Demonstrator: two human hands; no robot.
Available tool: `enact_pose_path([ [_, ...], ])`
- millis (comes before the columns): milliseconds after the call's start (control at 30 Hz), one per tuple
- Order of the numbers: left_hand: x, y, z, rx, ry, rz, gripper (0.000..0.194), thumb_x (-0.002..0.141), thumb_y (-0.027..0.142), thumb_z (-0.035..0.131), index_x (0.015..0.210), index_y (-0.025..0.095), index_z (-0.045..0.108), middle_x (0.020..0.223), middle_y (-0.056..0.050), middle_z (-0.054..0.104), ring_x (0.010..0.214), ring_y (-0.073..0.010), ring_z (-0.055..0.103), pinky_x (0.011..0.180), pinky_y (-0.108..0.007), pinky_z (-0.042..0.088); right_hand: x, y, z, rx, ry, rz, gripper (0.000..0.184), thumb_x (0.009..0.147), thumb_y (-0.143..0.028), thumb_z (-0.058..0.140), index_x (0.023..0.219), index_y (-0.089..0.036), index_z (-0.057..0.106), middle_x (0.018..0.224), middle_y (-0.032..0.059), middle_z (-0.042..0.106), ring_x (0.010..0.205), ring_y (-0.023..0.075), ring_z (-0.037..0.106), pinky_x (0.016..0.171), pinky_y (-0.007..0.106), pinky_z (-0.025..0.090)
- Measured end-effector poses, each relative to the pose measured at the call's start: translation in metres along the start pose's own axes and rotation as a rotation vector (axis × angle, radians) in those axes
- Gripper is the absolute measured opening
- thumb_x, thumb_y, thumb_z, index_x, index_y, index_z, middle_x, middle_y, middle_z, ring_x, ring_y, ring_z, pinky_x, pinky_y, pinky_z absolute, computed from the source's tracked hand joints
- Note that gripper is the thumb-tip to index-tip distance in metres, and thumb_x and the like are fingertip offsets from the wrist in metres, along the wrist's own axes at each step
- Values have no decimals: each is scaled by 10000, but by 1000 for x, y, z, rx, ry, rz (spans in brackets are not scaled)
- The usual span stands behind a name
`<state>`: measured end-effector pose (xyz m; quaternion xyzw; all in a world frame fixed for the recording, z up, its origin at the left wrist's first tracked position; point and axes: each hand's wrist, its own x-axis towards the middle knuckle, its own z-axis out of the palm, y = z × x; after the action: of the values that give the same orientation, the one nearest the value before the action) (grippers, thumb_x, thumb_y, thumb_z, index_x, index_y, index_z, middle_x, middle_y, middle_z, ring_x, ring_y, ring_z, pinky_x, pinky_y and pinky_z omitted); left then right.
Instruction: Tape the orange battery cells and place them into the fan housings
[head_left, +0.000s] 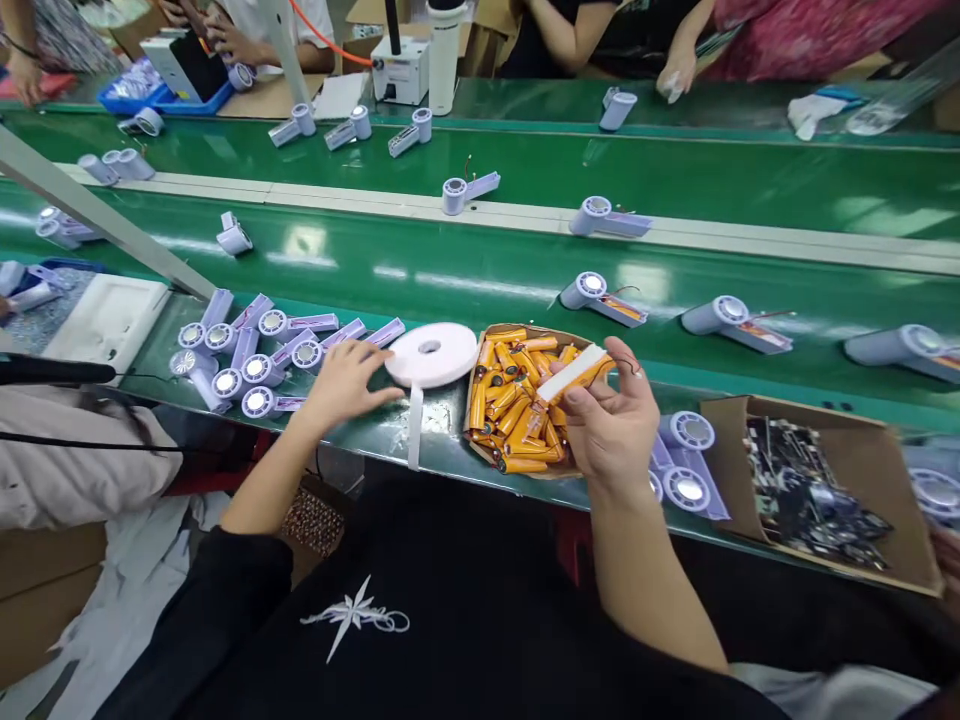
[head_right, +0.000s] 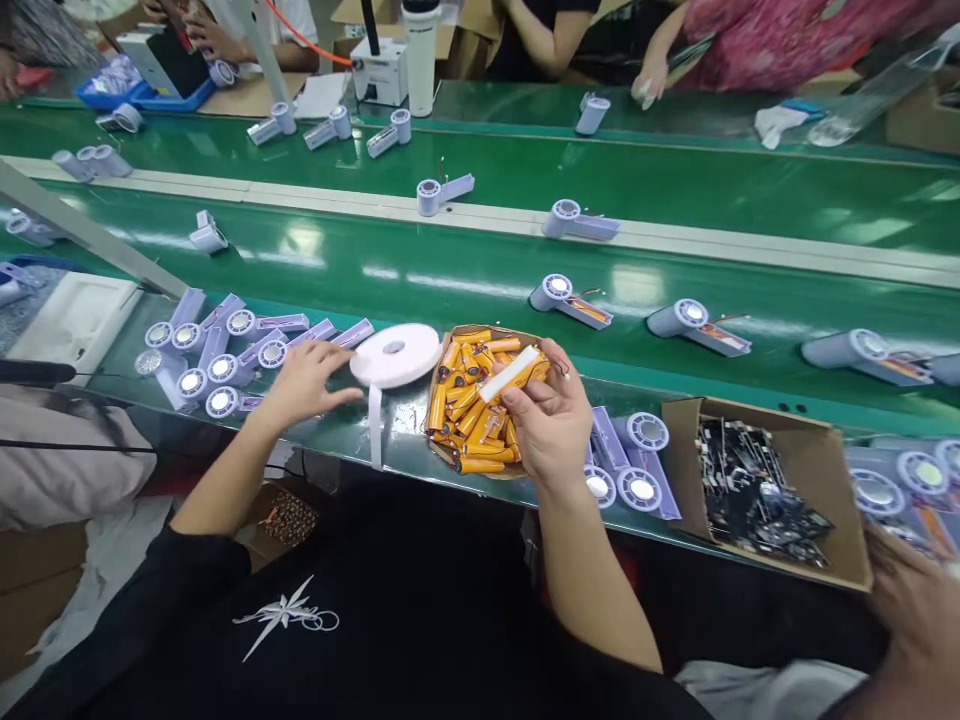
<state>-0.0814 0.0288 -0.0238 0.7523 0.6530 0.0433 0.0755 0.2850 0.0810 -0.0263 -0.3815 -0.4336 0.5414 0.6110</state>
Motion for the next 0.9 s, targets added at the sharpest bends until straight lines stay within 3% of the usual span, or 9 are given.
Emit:
enact_pose_path([
  [100,17,-14,-3,244,-6,-99,530,1037,495,701,1462,177,697,1507,-225,660,1411,-449,567,1190,-616,437,-12,0,-13,19,10,20,637,700,-302,1075,1250,-326,754,1019,-12,884,993,272,884,923,417,742],
  [200,22,-17,-7,346,-99,-76,424,1020,299,682,1417,150,701,1436,-234,685,1328,-428,627,1118,-582,513,-24,-5,-34,2,35,44,612,707,-311,1075,1235,-322,764,974,0,895,943,288,890,850,406,756],
  [300,23,-16,-20,367,-148,-48,390,975,224,685,1354,138,724,1359,-240,683,1254,-424,636,983,-540,604,-41,-10,-57,-55,81,68,585,743,-319,1055,1250,-319,763,977,14,900,927,299,892,799,395,760],
  [367,36,-15,-31,354,-79,-2,389,988,220,658,1361,129,718,1359,-246,658,1261,-418,604,952,-524,627,-45,-12,-67,-101,90,75,564,765,-331,1041,1252,-307,759,974,24,901,887,306,891,807,428,763],
  [433,71,-15,-38,325,49,65,434,1010,239,633,1427,131,684,1427,-250,615,1339,-417,545,1004,-533,624,-38,-14,-67,-132,79,61,568,756,-350,1045,1243,-300,760,964,30,899,866,313,890,803,442,763],
  [533,159,-7,-31,270,95,264,507,1005,234,622,1504,149,642,1527,-233,569,1445,-402,474,1128,-561,568,-1,-17,-49,-163,16,4,603,720,-376,1060,1239,-310,761,984,25,895,934,324,889,808,433,762],
  [667,274,13,1,273,-131,652,516,923,99,624,1433,109,702,1472,-218,651,1418,-330,536,1189,-454,500,71,-21,-15,-194,-130,-97,605,777,-438,1020,1301,-340,735,1061,11,884,1101,312,866,908,448,753],
  [767,316,23,20,356,-160,791,507,842,45,638,1328,105,768,1444,-214,693,1407,-320,564,1224,-428,440,123,-21,-2,-279,-249,-117,632,827,-473,972,1391,-360,710,1155,10,870,1171,291,844,982,451,734],
  [900,338,29,32,331,-180,664,363,872,170,653,1186,146,833,1331,-177,762,1365,-336,605,1186,-437,437,184,4,1,-461,-388,-80,713,859,-519,919,1501,-346,663,1232,23,858,1147,287,835,1070,518,693],
])
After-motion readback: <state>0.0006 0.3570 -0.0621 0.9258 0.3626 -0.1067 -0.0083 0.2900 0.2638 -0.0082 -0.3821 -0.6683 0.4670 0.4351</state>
